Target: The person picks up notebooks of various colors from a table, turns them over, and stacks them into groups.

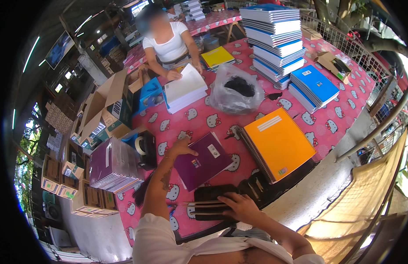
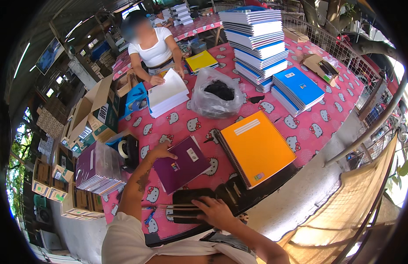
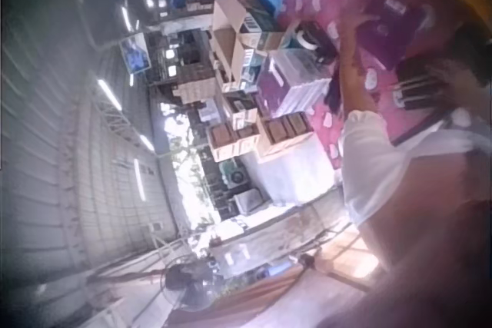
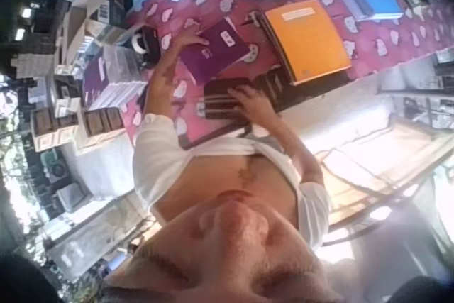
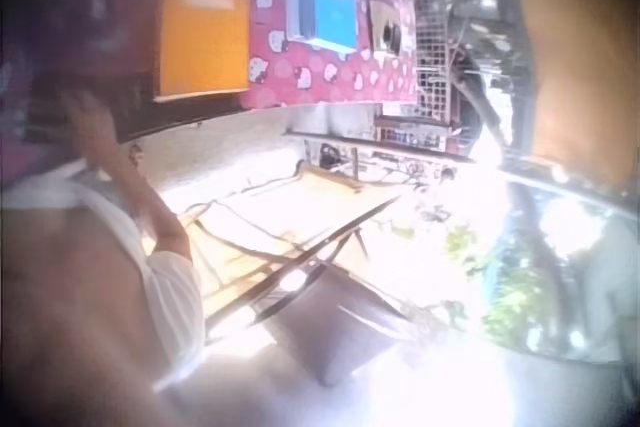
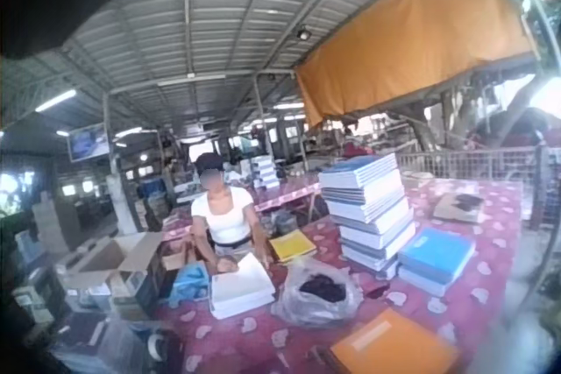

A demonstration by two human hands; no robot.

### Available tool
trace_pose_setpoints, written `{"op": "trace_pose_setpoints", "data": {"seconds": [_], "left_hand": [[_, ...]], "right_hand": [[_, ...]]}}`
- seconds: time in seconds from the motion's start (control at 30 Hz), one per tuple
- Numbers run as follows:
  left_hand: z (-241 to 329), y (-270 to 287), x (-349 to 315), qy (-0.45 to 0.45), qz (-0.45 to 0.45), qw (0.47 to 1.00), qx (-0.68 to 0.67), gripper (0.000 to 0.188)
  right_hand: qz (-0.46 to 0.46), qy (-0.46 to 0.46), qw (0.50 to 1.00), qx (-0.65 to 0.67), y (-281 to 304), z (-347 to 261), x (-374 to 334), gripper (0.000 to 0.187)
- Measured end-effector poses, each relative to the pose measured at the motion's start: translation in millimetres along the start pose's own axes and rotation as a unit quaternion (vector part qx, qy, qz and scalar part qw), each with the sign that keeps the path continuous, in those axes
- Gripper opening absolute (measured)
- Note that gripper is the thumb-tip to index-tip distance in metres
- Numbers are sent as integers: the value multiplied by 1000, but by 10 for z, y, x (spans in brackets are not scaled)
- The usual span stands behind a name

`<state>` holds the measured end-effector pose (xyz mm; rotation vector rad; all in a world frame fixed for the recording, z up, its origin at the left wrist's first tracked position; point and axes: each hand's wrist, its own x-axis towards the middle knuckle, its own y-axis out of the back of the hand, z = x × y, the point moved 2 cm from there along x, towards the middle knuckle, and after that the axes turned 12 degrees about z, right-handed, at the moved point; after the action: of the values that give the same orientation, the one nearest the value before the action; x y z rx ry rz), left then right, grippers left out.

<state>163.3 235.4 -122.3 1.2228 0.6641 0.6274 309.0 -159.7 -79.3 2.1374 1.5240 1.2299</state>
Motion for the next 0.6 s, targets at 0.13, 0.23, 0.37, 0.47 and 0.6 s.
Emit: {"op": "trace_pose_setpoints", "data": {"seconds": [0.13, 0.23, 0.37, 0.47, 0.6], "left_hand": [[-263, -79, -430, -4, 30, 996, -80, 67], [167, 307, -704, -110, 161, 975, -105, 50], [1342, 1748, -1693, -237, 158, 954, -93, 28], [1724, 2222, -2181, -280, 175, 940, -92, 25], [1960, 2291, -2468, -264, 185, 944, -69, 21]], "right_hand": [[-175, -78, 981, -16, -205, -45, -29, 68], [-83, -58, 991, 87, 5, -124, 164, 80], [183, -126, 968, 117, 220, 184, 407, 111], [249, -112, 949, 158, 239, 276, 490, 93], [98, -215, 909, 344, 317, 334, 240, 49]]}}
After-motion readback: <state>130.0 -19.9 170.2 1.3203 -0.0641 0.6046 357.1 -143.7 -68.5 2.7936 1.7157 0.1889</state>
